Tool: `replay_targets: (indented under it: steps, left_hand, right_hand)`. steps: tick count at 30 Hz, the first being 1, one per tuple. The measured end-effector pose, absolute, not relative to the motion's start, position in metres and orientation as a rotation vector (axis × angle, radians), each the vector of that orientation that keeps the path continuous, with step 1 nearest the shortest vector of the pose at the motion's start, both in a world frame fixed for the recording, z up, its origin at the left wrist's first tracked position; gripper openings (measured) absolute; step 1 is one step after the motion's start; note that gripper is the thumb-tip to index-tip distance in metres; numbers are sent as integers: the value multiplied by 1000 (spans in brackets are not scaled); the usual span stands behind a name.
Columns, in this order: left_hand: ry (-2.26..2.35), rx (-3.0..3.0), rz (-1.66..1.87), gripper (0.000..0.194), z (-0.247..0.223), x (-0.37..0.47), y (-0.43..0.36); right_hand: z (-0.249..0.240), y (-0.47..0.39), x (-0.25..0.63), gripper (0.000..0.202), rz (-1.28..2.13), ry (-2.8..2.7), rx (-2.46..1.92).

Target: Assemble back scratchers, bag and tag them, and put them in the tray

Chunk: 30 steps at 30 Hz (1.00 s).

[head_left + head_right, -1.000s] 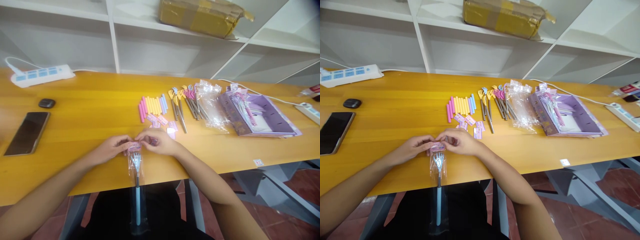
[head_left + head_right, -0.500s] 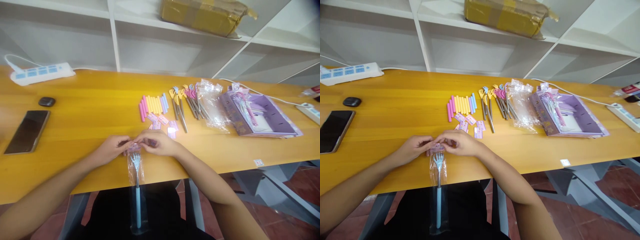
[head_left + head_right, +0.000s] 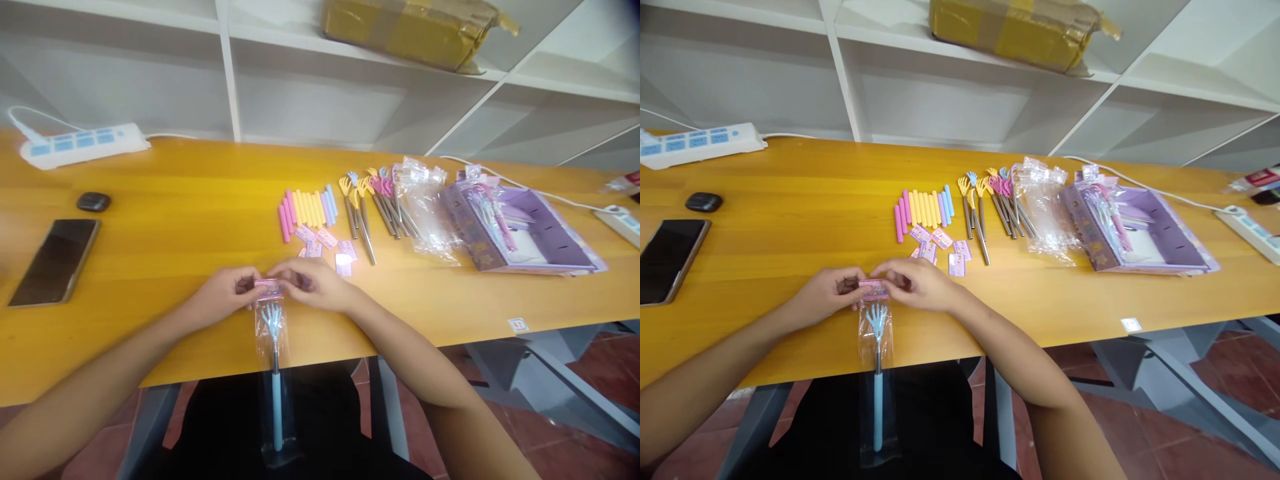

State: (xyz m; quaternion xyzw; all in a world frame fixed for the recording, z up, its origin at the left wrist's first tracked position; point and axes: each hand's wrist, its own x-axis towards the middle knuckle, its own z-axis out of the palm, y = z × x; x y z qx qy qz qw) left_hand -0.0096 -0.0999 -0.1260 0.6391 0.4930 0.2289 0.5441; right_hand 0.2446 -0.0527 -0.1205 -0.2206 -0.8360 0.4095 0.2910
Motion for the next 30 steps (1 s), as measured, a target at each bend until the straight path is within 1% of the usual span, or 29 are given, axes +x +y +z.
replay_targets:
  steps: [4, 7, 10, 12, 17, 24, 27, 30]
  left_hand:
    - [1158, 1469, 561, 32, -126, -8, -101]
    - [1155, 1450, 572, 29, -127, -7, -102]
    - [1159, 1450, 585, 29, -126, -7, -103]
    - [1163, 1449, 583, 30, -125, -7, -102]
    - [1203, 1493, 524, 32, -120, -8, -101]
    - [1186, 1514, 479, 28, -117, -10, -100]
    - [1177, 1536, 459, 28, -116, -12, -101]
    - [1137, 1539, 441, 28, -114, -12, -103]
  right_hand:
    - [-124, -53, 242, 32, 1060, -2239, -757]
    - [-124, -55, 238, 24, 1061, -2301, -783]
    - [-123, -56, 235, 40, 1113, -2346, -784]
    - [-123, -55, 235, 42, 1156, -2361, -774]
    - [-121, -53, 239, 36, 1181, -2409, -743]
    - [-115, -53, 240, 28, 1228, -2432, -663]
    - [-112, -52, 242, 25, 1305, -2432, -612]
    - [-110, -51, 244, 17, 1423, -2429, -564]
